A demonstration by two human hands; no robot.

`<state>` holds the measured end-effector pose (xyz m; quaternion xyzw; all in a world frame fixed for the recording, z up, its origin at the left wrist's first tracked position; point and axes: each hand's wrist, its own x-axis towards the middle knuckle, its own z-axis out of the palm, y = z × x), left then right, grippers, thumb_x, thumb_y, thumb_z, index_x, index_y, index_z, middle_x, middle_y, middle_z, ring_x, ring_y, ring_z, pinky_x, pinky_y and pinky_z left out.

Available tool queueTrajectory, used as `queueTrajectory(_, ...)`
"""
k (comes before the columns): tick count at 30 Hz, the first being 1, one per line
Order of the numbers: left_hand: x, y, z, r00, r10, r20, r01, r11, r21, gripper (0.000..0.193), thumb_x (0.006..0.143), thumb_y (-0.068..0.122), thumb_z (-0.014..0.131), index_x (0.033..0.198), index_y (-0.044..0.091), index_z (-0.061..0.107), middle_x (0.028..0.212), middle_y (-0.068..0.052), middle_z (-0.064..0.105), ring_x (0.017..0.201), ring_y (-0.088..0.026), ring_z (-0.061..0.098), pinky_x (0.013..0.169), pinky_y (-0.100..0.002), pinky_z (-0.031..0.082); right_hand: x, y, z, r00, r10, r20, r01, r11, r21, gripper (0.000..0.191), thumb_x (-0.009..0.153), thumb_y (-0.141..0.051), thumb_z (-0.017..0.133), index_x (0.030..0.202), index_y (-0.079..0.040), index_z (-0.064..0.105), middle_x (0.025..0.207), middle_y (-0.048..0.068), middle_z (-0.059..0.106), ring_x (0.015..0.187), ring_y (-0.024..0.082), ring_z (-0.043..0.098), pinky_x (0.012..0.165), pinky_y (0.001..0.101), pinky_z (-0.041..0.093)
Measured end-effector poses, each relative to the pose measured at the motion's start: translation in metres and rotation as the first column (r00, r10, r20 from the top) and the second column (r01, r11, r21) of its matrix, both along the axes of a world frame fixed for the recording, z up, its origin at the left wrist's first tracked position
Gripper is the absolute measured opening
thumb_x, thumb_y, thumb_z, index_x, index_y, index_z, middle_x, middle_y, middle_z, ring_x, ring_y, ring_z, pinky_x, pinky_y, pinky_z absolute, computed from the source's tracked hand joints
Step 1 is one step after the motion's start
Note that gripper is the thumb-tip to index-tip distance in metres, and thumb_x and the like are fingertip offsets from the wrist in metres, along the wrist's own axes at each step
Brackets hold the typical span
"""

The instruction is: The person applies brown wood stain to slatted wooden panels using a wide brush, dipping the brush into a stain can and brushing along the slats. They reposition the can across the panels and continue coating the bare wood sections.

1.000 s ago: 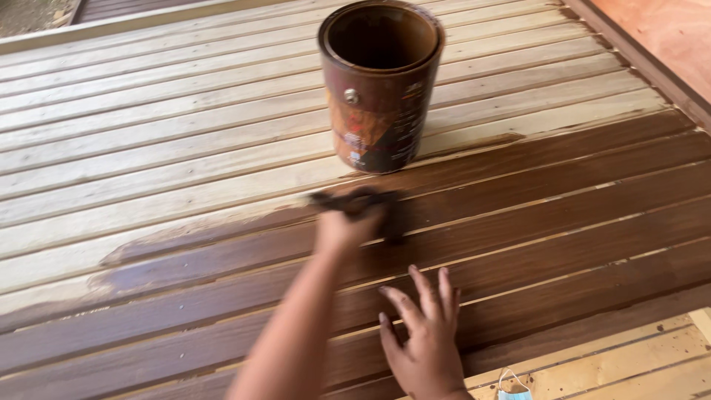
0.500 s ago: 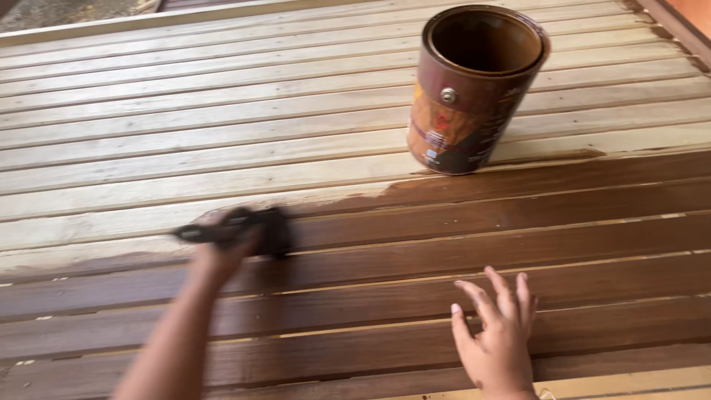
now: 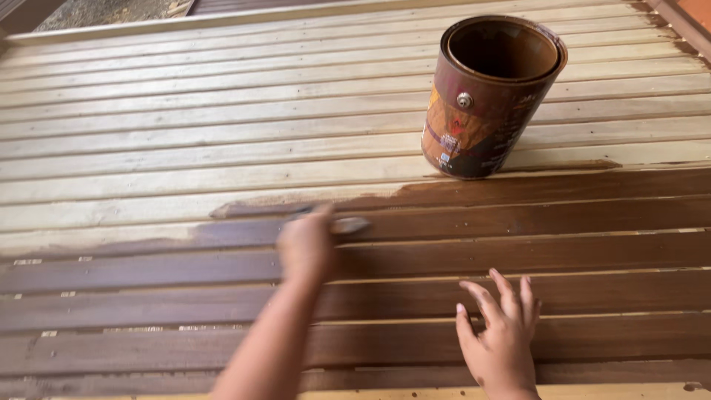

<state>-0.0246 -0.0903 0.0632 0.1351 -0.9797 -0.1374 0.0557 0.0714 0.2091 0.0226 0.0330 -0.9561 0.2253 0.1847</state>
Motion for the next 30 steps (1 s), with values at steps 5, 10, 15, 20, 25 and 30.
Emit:
queueTrajectory(5,-0.015,0.149,0.023,0.969,-0.246,-0.023,0.246,0.95,0.192,0.014,0.087,0.008,0.07,0.099,0.014,0.068,0.09,-0.011,0.075,0.085,-0.029,0.075,0.07,-0.043,0.059,0.002,0.005,0.003,0.998,0.056,0.027,-0.055,0.998,-0.005,0.04,0.086,-0.033,0.069,0.124,-0.021,0.067,0.152,0.009,0.046,0.154,0.045,0.021,0.124,0.0639,0.014)
queueTrajectory(10,-0.037,0.228,0.028,0.915,-0.227,-0.335,0.382,0.754,0.534,0.029,0.085,0.019,0.071,0.114,0.021,0.072,0.099,-0.011,0.076,0.093,-0.035,0.072,0.079,-0.047,0.058,-0.005,0.01,0.003,0.986,0.11,0.125,-0.108,0.994,-0.019,0.053,0.083,-0.038,0.068,0.13,-0.016,0.063,0.155,0.014,0.04,0.147,0.049,0.016,0.116,0.0667,0.009)
queueTrajectory(15,-0.043,0.205,0.012,0.93,-0.131,-0.343,0.33,0.708,0.624,0.027,0.083,0.031,0.073,0.109,0.023,0.075,0.1,-0.011,0.075,0.095,-0.035,0.072,0.079,-0.045,0.059,-0.001,0.016,-0.009,0.993,0.118,0.021,-0.118,0.993,-0.01,0.055,0.089,-0.04,0.064,0.137,-0.013,0.058,0.155,0.018,0.041,0.15,0.051,0.019,0.119,0.067,0.011)
queueTrajectory(20,-0.028,0.098,0.005,0.979,-0.132,-0.157,0.202,0.759,0.619,0.028,0.084,0.04,0.073,0.107,0.023,0.075,0.098,-0.01,0.077,0.09,-0.032,0.073,0.077,-0.043,0.059,-0.003,0.011,-0.007,0.999,0.024,-0.035,-0.022,0.998,0.057,0.048,0.088,-0.041,0.063,0.134,-0.025,0.062,0.154,0.013,0.047,0.151,0.044,0.029,0.125,0.0644,0.018)
queueTrajectory(25,-0.007,-0.082,-0.018,0.993,-0.014,-0.115,0.09,0.716,0.692,0.04,0.077,0.034,0.082,0.113,0.018,0.075,0.103,-0.007,0.079,0.094,-0.022,0.077,0.081,-0.038,0.061,-0.002,-0.017,0.028,0.988,-0.114,0.101,0.078,0.947,0.313,0.057,0.085,-0.051,0.065,0.138,-0.029,0.06,0.152,0.012,0.048,0.148,0.037,0.032,0.118,0.0675,0.017)
queueTrajectory(30,0.021,-0.266,-0.016,0.993,0.114,0.021,-0.11,0.877,0.468,0.054,0.08,0.04,0.081,0.13,0.024,0.068,0.105,-0.01,0.077,0.098,-0.024,0.073,0.085,-0.04,0.058,0.003,-0.099,0.046,0.99,-0.123,0.069,0.1,0.958,0.268,0.061,0.084,-0.056,0.063,0.138,-0.029,0.059,0.152,0.012,0.049,0.147,0.039,0.033,0.118,0.0676,0.019)
